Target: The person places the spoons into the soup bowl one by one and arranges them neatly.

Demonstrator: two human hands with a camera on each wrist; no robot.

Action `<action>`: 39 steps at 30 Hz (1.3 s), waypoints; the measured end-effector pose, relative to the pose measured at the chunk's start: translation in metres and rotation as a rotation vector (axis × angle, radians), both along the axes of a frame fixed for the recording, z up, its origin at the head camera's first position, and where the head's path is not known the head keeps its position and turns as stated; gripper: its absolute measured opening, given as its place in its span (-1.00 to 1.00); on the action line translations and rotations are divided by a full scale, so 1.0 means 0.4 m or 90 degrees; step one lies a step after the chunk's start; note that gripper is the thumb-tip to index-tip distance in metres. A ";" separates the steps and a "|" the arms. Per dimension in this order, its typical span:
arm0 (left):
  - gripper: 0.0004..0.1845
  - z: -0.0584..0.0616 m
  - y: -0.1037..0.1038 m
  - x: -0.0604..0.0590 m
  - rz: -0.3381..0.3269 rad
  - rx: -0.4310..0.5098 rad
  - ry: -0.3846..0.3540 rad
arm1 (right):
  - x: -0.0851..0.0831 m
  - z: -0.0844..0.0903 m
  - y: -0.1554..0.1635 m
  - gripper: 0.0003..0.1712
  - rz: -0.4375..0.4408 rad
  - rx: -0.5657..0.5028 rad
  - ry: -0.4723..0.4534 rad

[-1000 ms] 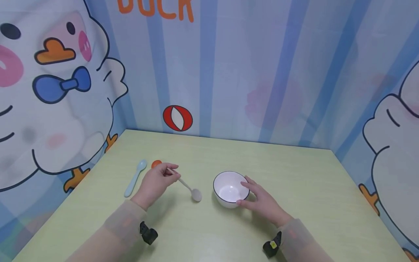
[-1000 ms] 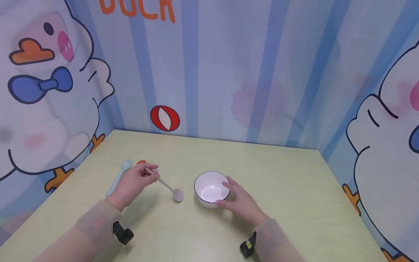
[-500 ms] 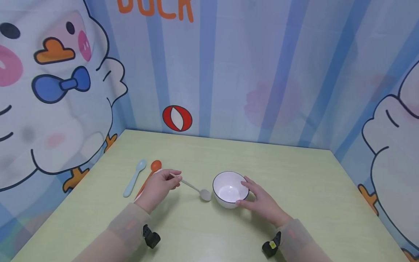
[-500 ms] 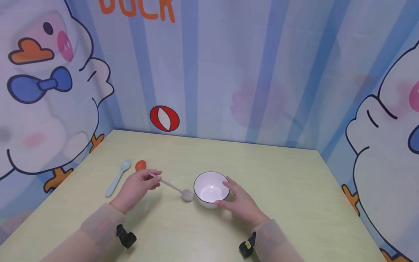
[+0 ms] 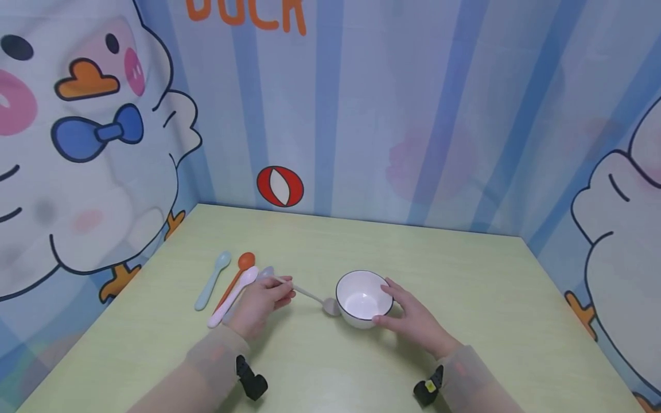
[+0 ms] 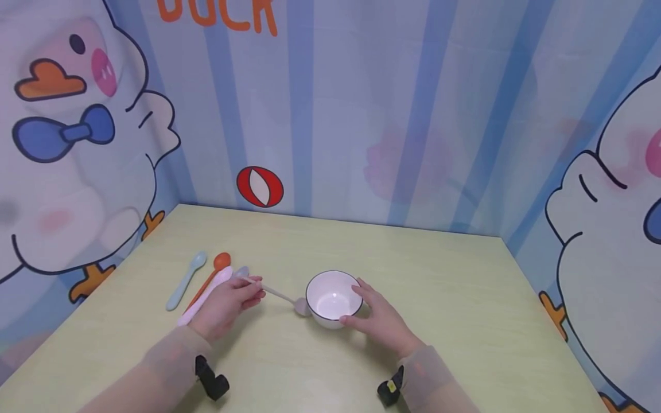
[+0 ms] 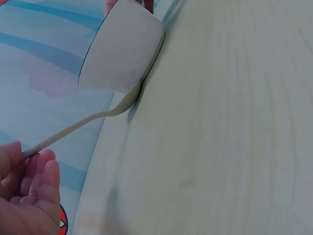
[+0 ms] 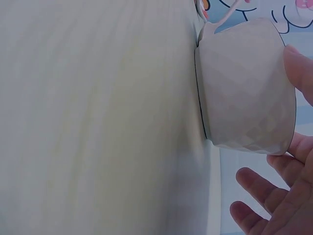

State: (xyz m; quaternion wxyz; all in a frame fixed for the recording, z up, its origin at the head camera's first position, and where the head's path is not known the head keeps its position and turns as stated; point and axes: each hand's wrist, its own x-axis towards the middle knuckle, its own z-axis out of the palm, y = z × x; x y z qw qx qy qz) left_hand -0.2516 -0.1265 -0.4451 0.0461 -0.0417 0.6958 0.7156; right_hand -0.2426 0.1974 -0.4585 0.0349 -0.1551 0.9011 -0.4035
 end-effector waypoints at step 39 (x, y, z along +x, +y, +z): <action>-0.54 0.102 -0.003 -0.014 0.089 0.122 0.021 | 0.000 0.000 -0.007 0.12 -0.002 -0.014 -0.013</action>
